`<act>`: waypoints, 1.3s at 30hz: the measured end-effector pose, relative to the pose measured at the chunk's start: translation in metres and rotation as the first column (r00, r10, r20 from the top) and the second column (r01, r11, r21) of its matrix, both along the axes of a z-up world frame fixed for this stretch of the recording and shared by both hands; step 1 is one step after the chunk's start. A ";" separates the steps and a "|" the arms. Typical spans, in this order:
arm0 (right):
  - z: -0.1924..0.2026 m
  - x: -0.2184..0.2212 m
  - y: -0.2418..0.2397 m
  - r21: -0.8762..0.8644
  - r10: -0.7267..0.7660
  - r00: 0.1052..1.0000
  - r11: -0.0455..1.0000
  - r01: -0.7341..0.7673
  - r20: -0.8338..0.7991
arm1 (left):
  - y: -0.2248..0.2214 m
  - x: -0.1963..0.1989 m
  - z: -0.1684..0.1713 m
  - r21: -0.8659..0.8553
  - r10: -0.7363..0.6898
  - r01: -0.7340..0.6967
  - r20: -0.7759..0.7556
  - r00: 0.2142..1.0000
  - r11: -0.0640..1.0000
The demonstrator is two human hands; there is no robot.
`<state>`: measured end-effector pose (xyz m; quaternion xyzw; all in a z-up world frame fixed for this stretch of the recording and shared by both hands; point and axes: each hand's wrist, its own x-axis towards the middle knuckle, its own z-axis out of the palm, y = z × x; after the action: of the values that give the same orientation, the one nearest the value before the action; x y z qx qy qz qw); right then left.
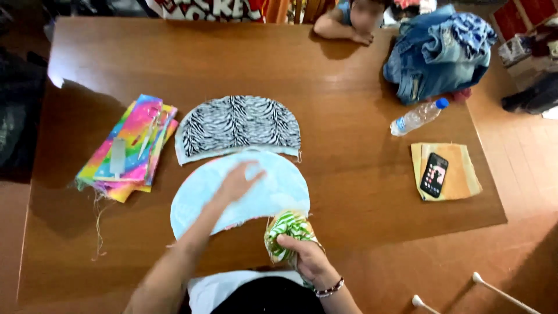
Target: The person is inspecting fabric samples by unfolding them, turning them right-side out, and smoothing them on a wooden table.
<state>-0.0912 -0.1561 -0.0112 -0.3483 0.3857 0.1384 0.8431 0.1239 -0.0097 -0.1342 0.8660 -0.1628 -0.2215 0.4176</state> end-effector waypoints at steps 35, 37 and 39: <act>-0.048 -0.004 -0.008 0.438 0.193 0.788 0.743 -0.506 0.584 | -0.008 -0.146 0.162 -0.503 0.172 -0.659 -0.707 0.686 0.559; -0.040 -0.002 -0.006 0.409 0.210 0.792 0.764 -0.499 0.573 | -0.008 -0.146 0.159 -0.495 0.157 -0.658 -0.719 0.677 0.568; -0.037 0.002 -0.005 0.435 0.225 0.884 0.804 -0.406 0.410 | -0.007 -0.146 0.154 -0.484 0.182 -0.684 -0.728 0.661 0.546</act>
<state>-0.0888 -0.1606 -0.0477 -0.1918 0.1201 0.3138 0.9221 -0.0216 -0.0166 0.0201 0.5179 0.1391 -0.2809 0.7960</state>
